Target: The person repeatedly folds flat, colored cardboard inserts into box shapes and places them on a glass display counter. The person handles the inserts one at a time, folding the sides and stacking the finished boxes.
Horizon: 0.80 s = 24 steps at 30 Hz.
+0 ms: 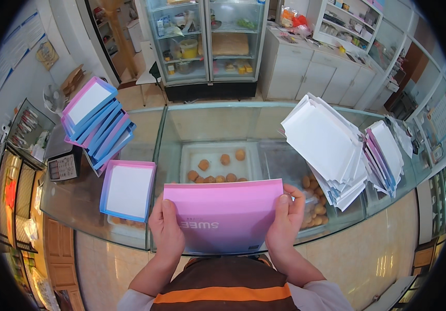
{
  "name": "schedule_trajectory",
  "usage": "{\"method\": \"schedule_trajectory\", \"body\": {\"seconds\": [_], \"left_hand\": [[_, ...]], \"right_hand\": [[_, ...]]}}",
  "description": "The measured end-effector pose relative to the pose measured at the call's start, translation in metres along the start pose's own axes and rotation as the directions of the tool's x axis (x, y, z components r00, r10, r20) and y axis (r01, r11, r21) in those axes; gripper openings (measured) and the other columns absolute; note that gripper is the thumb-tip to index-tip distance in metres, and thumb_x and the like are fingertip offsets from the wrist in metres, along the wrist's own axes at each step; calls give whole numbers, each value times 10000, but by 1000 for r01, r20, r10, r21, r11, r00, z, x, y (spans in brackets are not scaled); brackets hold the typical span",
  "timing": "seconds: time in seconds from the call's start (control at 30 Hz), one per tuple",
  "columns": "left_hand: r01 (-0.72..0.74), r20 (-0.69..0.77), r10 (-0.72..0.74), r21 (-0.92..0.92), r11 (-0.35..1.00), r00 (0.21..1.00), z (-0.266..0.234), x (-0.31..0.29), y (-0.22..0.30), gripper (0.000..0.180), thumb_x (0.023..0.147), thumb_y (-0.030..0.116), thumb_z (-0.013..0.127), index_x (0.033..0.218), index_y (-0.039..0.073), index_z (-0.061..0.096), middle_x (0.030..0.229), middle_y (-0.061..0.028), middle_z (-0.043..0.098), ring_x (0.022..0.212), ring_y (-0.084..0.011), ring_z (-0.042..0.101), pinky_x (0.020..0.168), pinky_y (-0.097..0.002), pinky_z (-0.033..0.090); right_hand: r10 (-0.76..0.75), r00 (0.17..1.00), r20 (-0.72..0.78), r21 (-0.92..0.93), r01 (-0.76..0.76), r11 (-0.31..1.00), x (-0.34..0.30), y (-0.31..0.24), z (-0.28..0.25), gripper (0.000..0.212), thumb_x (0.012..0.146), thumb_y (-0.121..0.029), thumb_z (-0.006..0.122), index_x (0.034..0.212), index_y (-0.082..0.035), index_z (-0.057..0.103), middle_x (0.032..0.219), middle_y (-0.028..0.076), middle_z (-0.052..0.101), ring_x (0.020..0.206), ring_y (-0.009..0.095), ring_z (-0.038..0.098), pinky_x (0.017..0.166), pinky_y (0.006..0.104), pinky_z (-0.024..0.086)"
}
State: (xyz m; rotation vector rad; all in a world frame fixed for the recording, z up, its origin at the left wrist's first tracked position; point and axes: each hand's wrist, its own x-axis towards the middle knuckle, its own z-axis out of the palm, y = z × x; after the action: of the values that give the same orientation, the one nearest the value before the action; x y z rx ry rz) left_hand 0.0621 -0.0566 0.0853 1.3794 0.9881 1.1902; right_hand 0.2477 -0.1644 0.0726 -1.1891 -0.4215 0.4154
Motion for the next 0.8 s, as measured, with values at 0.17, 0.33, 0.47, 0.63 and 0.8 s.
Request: {"method": "schedule_trajectory", "body": {"seconds": [0.17, 0.33, 0.47, 0.63, 0.8], "left_hand": [[-124, -71, 113, -171, 978, 991, 17, 10, 5, 236, 1109, 236, 478, 1163, 12, 529, 1094, -51, 600, 941, -75, 530, 868, -260, 446], [-155, -114, 138, -161, 975, 984, 20, 22, 8, 211, 1102, 228, 499, 1109, 21, 541, 1022, -34, 592, 925, -69, 523, 860, -262, 445], [-219, -25, 222, -308, 926, 975, 5, 41, -1, 202, 1081, 216, 547, 1042, 21, 578, 953, -29, 600, 914, -75, 522, 842, -261, 444], [-39, 620, 253, -338, 940, 742, -59, 68, -16, 112, 960, 161, 706, 963, 56, 668, 921, -57, 665, 958, -196, 596, 972, -383, 436], [-290, 942, -80, 180, 940, 325, -79, 28, -82, 91, 909, 120, 714, 986, 71, 720, 963, -85, 699, 1017, -278, 629, 1071, -469, 389]], "right_hand": [[-60, 998, -20, -34, 59, 998, 20, -11, 7, 188, 1065, -151, 560, 1153, 6, 612, 1017, 39, 662, 895, 69, 579, 815, 250, 473], [-26, 998, 56, -91, 31, 995, 37, -6, 5, 232, 1086, -200, 536, 1110, 6, 639, 1042, 51, 686, 938, 85, 603, 859, 251, 482], [65, 968, 242, 71, -85, 994, 56, -14, -3, 256, 1081, -225, 550, 1058, 4, 663, 991, 45, 694, 935, 88, 610, 868, 260, 490], [179, 787, 590, -108, -143, 984, 67, -25, -32, 246, 1051, -242, 589, 1031, -17, 684, 977, 33, 703, 936, 125, 610, 913, 333, 482], [154, 392, 907, -347, 487, 801, 53, 14, -75, 41, 941, -110, 671, 973, -93, 692, 895, 34, 659, 911, 225, 615, 1013, 397, 406]]}}
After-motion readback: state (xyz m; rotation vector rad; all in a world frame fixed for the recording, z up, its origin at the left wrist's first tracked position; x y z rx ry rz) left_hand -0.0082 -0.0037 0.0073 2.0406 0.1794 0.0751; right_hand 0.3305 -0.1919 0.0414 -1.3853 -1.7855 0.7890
